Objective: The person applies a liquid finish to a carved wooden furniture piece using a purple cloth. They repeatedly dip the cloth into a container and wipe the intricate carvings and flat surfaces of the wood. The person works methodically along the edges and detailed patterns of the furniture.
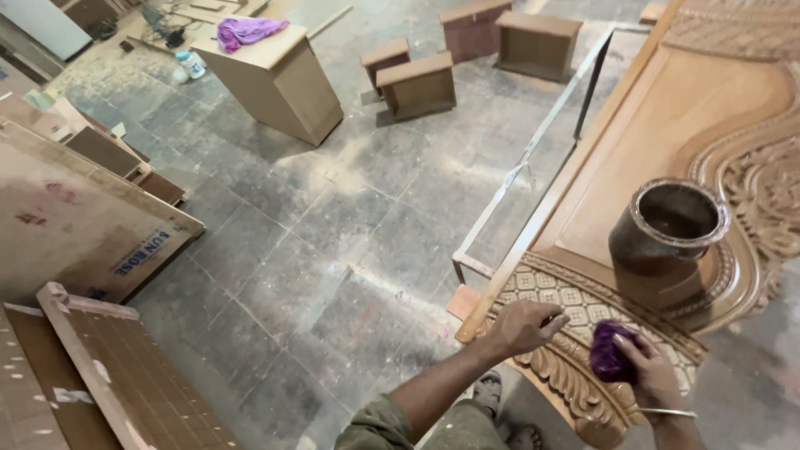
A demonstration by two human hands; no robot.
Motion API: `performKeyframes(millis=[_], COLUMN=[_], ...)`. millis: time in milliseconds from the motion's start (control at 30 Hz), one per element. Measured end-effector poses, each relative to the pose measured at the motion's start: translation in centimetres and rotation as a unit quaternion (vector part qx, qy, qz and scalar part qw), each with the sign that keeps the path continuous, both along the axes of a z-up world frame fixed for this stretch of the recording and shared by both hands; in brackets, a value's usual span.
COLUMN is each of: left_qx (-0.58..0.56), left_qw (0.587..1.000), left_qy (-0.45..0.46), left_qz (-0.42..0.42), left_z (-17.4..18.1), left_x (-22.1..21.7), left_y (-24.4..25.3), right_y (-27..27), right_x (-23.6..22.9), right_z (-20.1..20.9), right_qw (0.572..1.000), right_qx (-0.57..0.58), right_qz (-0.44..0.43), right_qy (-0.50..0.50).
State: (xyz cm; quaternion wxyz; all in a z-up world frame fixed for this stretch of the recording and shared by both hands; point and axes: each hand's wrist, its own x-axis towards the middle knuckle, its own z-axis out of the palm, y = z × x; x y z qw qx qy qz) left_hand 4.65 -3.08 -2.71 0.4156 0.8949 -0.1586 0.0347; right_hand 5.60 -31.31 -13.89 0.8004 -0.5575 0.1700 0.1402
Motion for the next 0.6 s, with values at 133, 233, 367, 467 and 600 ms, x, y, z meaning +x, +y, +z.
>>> performKeyframes(millis=[133,233,367,467,600], left_qx=[0.03,0.064,0.052,0.114,0.221], left_qw=[0.995,0.979,0.97,0.953,0.925], left_qy=[0.029,0.135,0.078,0.104,0.098], left_qz=[-0.087,-0.136,-0.226,-0.261,-0.294], left_z=[-2.2,-3.7,-6.8,-8.9,-12.0], left_x=[1.1,2.8,4.8,6.8,9.1], left_y=[0.1,-0.8,-3.2,-5.2,-8.0], right_y=[-2.9,-5.7,-6.4,-5.7,-3.8], right_x=[-2.8,-5.2,-10.5,-10.6,-9.5], right_z=[-1.5,-2.9,-4.7,-4.0,-2.1], right_qw=[0.945,0.673,0.985,0.924,0.838], right_qx=[-0.278,-0.652,-0.121,-0.377,-0.541], right_qz=[0.027,0.113,-0.091,-0.057,-0.053], right_qy=[-0.173,-0.332,0.084,0.022,-0.047])
